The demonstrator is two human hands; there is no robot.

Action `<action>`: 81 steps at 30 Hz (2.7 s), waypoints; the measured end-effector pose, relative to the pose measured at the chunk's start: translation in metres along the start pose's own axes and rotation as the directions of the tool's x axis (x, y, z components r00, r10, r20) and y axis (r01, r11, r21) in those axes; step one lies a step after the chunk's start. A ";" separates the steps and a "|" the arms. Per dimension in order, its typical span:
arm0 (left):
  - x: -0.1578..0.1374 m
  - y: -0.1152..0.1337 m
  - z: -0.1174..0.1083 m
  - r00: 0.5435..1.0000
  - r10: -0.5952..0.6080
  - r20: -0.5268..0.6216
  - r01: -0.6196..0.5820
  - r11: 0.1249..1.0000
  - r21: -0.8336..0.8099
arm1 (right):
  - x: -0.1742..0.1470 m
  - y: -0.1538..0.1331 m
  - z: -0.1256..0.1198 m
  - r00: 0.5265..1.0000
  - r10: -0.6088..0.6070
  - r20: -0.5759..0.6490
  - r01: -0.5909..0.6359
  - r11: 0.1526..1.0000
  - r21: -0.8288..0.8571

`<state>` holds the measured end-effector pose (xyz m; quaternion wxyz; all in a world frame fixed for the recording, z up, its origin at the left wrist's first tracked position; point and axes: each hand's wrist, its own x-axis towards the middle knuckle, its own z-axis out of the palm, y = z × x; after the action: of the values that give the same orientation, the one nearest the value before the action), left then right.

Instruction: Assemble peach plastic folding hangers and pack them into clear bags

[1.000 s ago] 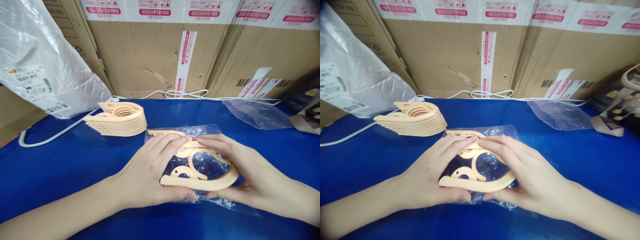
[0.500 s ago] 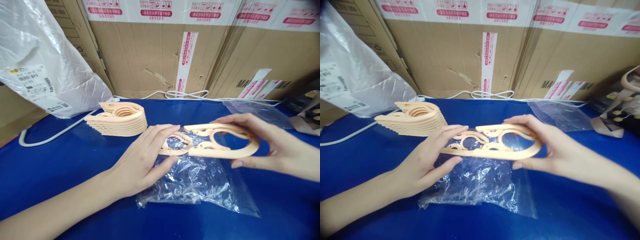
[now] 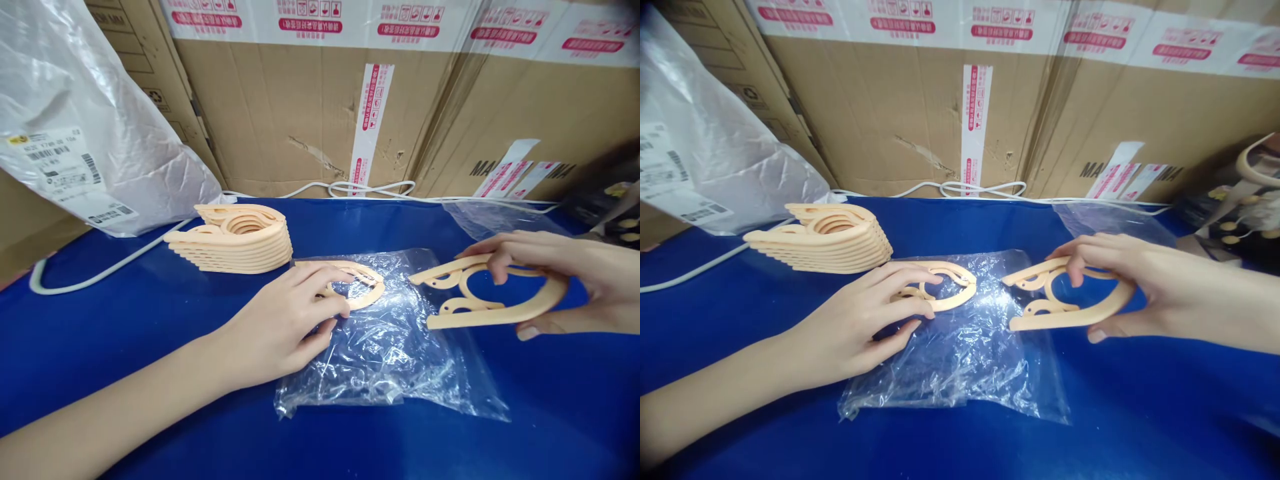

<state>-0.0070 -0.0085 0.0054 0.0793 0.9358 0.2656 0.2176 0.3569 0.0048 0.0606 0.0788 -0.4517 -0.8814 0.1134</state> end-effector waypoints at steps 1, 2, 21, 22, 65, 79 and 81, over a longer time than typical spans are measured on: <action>0.000 0.000 -0.001 1.000 -0.006 0.018 0.006 1.000 0.004 | 0.002 -0.004 0.003 1.000 -0.028 -0.007 0.028 1.000 -0.008; 0.000 0.001 -0.001 0.999 -0.011 0.037 0.010 1.000 0.008 | 0.004 -0.008 0.006 0.998 -0.055 -0.011 0.055 0.998 -0.011; -0.003 0.007 0.000 0.941 -0.133 0.310 0.162 0.984 -0.070 | 0.001 -0.029 0.017 0.995 -0.083 0.058 0.084 0.996 -0.025; -0.003 0.007 0.000 0.941 -0.131 0.311 0.162 0.984 -0.074 | 0.000 -0.026 0.015 0.996 -0.068 0.053 0.070 0.997 -0.022; -0.002 0.009 -0.001 0.932 -0.161 0.324 0.196 0.977 -0.080 | 0.026 -0.048 0.052 0.983 -0.121 0.137 0.050 0.900 0.432; 0.000 0.009 -0.004 0.893 -0.130 0.432 0.168 0.985 -0.050 | 0.029 -0.063 0.063 0.964 -0.260 -0.058 0.264 0.910 0.320; 0.000 0.010 -0.004 0.898 -0.109 0.426 0.147 0.988 -0.056 | 0.028 -0.066 0.067 0.953 -0.293 -0.076 0.303 0.909 0.287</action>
<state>-0.0041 -0.0170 0.0112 0.1895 0.9368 0.2936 0.0159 0.2730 -0.0184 0.0156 0.1756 -0.2968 -0.9116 0.2235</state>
